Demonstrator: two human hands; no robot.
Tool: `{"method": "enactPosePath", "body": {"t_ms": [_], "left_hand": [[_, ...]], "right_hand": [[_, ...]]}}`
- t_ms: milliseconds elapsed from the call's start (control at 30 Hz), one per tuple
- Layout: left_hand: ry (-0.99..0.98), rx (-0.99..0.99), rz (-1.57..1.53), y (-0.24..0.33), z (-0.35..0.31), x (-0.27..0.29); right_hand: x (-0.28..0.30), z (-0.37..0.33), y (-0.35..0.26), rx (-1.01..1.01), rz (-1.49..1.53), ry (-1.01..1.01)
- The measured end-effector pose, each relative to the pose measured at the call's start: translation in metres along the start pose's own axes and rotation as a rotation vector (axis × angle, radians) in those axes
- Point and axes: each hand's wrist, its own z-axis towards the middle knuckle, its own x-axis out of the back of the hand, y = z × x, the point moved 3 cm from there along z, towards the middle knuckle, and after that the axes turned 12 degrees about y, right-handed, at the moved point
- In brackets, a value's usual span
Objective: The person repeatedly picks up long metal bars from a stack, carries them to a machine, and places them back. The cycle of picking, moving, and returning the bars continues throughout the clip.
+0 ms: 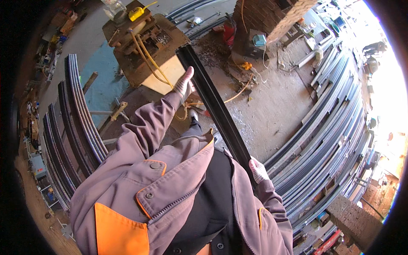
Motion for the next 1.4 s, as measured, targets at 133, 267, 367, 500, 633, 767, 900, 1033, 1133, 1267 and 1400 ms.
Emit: {"method": "enactPosePath", "body": {"t_ms": [133, 267, 367, 500, 633, 767, 900, 1033, 1133, 1267, 1400], "left_hand": [[-0.107, -0.055, -0.168, 0.065, 0.019, 0.007], [0.189, -0.158, 0.077, 0.094, 0.026, 0.032], [0.268, -0.172, 0.116, 0.1, 0.04, 0.045], [0.313, -0.209, 0.283, 0.1, 0.068, 0.06], [0.365, -0.291, 0.458, 0.087, 0.08, 0.065], [0.386, -0.296, 0.594, 0.086, 0.082, 0.061], [0.479, -0.3, 0.602, 0.107, 0.077, 0.056], [0.438, -0.329, 0.435, 0.12, 0.075, 0.056], [0.475, -0.234, 0.699, 0.115, 0.087, 0.06], [0.402, -0.237, 0.932, 0.104, 0.103, 0.061], [0.48, -0.194, 0.956, 0.094, 0.104, 0.062]], "right_hand": [[-0.033, 0.031, -0.029, 0.089, -0.058, -0.019], [-0.05, 0.058, -0.036, 0.043, -0.175, 0.008], [-0.06, 0.076, -0.035, -0.008, -0.252, 0.042], [-0.07, 0.084, -0.045, -0.061, -0.218, 0.033], [-0.072, 0.075, -0.063, -0.023, -0.298, 0.029], [-0.073, 0.066, -0.076, -0.076, -0.383, 0.039], [-0.082, 0.069, -0.091, -0.046, -0.408, 0.023], [-0.092, 0.072, -0.106, -0.016, -0.501, 0.028], [-0.096, 0.072, -0.114, -0.01, -0.533, 0.047], [-0.098, 0.071, -0.121, -0.006, -0.554, 0.048], [-0.098, 0.072, -0.124, -0.02, -0.534, 0.044]]}}
